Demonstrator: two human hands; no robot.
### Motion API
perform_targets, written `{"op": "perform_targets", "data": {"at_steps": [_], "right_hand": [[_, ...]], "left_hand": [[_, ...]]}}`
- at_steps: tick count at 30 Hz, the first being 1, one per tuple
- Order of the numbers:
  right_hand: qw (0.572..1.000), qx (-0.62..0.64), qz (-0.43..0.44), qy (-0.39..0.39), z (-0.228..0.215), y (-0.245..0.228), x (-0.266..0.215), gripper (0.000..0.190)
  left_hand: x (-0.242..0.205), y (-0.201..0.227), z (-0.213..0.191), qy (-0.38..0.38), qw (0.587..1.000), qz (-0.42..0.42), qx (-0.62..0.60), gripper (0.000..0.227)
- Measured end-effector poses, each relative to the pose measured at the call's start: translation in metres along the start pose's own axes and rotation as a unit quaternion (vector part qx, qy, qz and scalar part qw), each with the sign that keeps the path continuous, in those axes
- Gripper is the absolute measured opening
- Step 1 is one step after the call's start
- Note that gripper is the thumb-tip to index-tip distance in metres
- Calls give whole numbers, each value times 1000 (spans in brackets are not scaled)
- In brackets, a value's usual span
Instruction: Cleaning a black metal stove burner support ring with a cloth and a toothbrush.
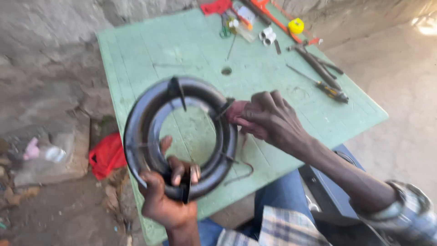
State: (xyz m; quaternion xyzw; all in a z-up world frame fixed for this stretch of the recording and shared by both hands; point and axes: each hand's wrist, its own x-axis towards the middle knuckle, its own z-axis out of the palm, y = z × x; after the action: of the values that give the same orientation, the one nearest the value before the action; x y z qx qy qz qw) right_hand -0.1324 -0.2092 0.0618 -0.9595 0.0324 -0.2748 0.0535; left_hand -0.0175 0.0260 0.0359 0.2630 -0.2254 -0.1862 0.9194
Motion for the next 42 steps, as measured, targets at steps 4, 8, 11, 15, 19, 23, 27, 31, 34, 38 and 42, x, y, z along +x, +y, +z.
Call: {"op": "perform_targets", "data": {"at_steps": [4, 8, 11, 15, 19, 23, 27, 31, 34, 38, 42], "right_hand": [[997, 44, 58, -28, -1, -39, -10, 31], [886, 295, 307, -183, -24, -50, 25, 43], [918, 161, 340, -121, -1, -49, -1, 44], [991, 14, 69, -116, 12, -61, -19, 68], [998, -32, 48, -35, -3, -27, 17, 56], [993, -82, 29, 78, 14, -26, -3, 42], [899, 392, 197, -3, 21, -70, -28, 60], [695, 636, 315, -115, 11, -67, -70, 77], [355, 905, 224, -75, 2, -66, -87, 78], [731, 590, 341, 18, 12, -83, -80, 54], [966, 119, 228, -2, 10, -95, -44, 74]], "left_hand": [[1, -2, -10, 27, 999, -12, -37, 77], [12, -7, -4, 27, 999, -13, -28, 80], [1, -9, -1, 30, 999, -15, -7, 84], [5, -1, -7, 29, 999, 25, 18, 87], [0, -5, -23, 22, 997, -56, -40, 88], [6, -21, -35, 2, 991, -94, -98, 88], [5, -23, -36, 31, 996, -24, -77, 91], [2, -19, -14, 50, 997, 3, -57, 93], [3, -12, 2, 55, 997, 50, -32, 90], [2, -19, 21, 52, 996, 71, -4, 88], [-15, -37, 35, 24, 996, 82, 16, 88]]}}
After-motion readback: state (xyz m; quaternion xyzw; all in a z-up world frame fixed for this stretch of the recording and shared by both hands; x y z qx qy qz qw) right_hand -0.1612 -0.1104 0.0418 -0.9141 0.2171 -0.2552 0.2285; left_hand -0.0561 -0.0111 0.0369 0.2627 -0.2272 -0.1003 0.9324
